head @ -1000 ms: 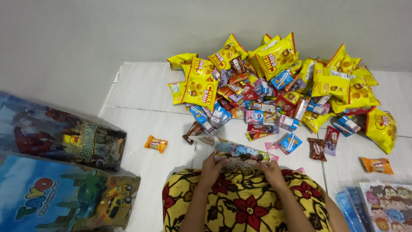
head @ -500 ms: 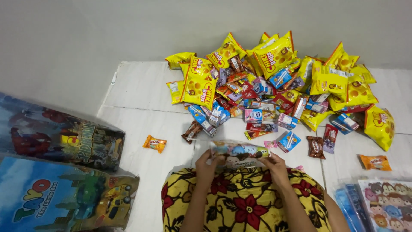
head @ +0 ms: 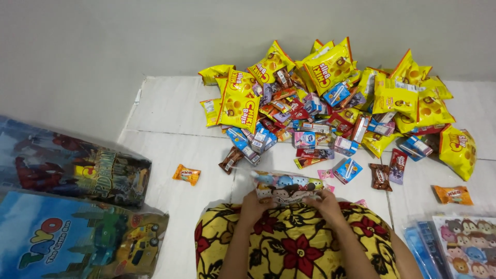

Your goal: Packing various snack packets and a sticker sheet into a plastic bag while sitting on the floor.

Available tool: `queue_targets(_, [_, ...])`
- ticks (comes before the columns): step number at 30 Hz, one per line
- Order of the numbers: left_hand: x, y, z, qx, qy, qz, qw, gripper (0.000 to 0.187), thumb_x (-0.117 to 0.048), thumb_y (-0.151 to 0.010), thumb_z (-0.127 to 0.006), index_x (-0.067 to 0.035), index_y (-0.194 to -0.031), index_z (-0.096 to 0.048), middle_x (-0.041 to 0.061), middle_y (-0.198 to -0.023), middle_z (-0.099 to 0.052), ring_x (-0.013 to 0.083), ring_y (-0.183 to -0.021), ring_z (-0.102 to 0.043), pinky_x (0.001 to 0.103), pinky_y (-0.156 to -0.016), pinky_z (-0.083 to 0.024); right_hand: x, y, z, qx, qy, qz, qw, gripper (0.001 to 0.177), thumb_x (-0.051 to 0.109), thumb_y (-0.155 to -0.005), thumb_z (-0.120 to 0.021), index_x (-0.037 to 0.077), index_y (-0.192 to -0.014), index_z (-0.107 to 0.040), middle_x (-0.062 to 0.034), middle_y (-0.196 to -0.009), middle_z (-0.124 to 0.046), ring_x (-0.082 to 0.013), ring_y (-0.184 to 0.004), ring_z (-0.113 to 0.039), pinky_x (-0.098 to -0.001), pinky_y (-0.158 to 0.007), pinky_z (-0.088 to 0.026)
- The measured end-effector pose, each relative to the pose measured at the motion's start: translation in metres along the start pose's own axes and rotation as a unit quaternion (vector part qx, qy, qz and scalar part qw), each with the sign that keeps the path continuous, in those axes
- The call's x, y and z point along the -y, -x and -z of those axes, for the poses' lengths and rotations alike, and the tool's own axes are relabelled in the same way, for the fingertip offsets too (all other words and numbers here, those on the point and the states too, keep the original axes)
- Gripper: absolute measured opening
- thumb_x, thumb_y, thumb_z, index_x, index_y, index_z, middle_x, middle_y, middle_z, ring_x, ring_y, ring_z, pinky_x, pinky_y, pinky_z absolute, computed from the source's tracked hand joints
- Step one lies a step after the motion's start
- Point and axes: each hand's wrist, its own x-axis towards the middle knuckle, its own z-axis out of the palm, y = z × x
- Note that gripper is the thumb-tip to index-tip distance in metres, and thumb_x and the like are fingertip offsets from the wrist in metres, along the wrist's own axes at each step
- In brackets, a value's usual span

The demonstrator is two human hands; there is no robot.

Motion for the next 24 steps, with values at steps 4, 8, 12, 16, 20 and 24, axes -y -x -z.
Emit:
queue_targets(4, [0.074,-0.045,0.004,-0.022,-0.043,0.044,0.998,0.072,-0.031,-0.075,-0.098,0.004,-0.128,-0.064,0.016,-0.103,-0.074,0.0237,-0.098,-0.069,0.041,-0.081,-0.059,-0.010,-0.007,-0.007,-0.013,0.034,-0.046,0.998,0.036,0.006,-0.070,-0.096,-0.005,-0.088,-0.067,-0.0131,-0.082,-0.067,-0.0213,-0.068,-0.063,-0.0351,-0.067,-0.054])
queue_targets(8, [0.108,-0.064,0.003,-0.043,-0.090,0.052,0.994,0.063,-0.021,-0.077,-0.093,0.006,-0.127,-0.065,0.022,-0.105,-0.075,0.0280,-0.101,-0.071,0.042,-0.082,-0.060,-0.041,-0.028,-0.007,-0.003,0.156,-0.071,0.985,0.040,0.017,-0.071,-0.093,-0.006,-0.085,-0.064,-0.0187,-0.072,-0.061,-0.0298,-0.065,-0.067,-0.0395,-0.060,-0.051])
queue_targets(12, [0.056,-0.031,0.003,-0.042,-0.061,0.037,0.997,0.066,-0.020,-0.081,-0.090,0.004,-0.135,-0.062,0.024,-0.122,-0.072,0.0375,-0.116,-0.068,0.053,-0.096,-0.057,-0.001,-0.007,-0.027,-0.012,0.164,-0.086,0.983,0.036,0.018,-0.073,-0.090,-0.003,-0.080,-0.062,-0.0156,-0.067,-0.060,-0.0285,-0.062,-0.064,-0.0367,-0.056,-0.049])
queue_targets(16, [0.019,-0.008,0.008,-0.032,-0.048,0.004,0.998,0.068,-0.021,-0.086,-0.084,0.001,-0.144,-0.055,0.026,-0.137,-0.064,0.0423,-0.131,-0.058,0.059,-0.109,-0.049,-0.041,-0.020,-0.007,-0.022,0.241,-0.001,0.970,0.037,0.024,-0.083,-0.082,0.000,-0.104,-0.065,-0.0258,-0.101,-0.070,-0.0442,-0.100,-0.067,-0.0500,-0.085,-0.054])
queue_targets(20, [0.031,-0.009,0.006,-0.009,-0.077,0.045,0.996,0.099,-0.035,-0.091,-0.078,0.007,-0.161,-0.022,0.032,-0.157,-0.042,0.0402,-0.148,-0.040,0.051,-0.120,-0.039,-0.021,-0.009,0.025,-0.085,0.386,0.137,0.908,0.045,0.017,-0.081,-0.081,0.007,-0.124,-0.071,-0.0240,-0.125,-0.069,-0.0475,-0.122,-0.061,-0.0536,-0.106,-0.048])
queue_targets(24, [0.082,-0.052,-0.003,0.025,-0.167,0.110,0.980,0.127,-0.070,-0.075,-0.076,-0.015,-0.167,-0.008,0.011,-0.170,-0.022,0.0359,-0.153,-0.028,0.056,-0.115,-0.040,0.019,0.033,0.095,-0.170,0.469,0.100,0.861,0.047,0.017,-0.091,-0.071,0.017,-0.138,-0.063,-0.0128,-0.139,-0.063,-0.0212,-0.065,-0.070,-0.0513,-0.101,-0.048])
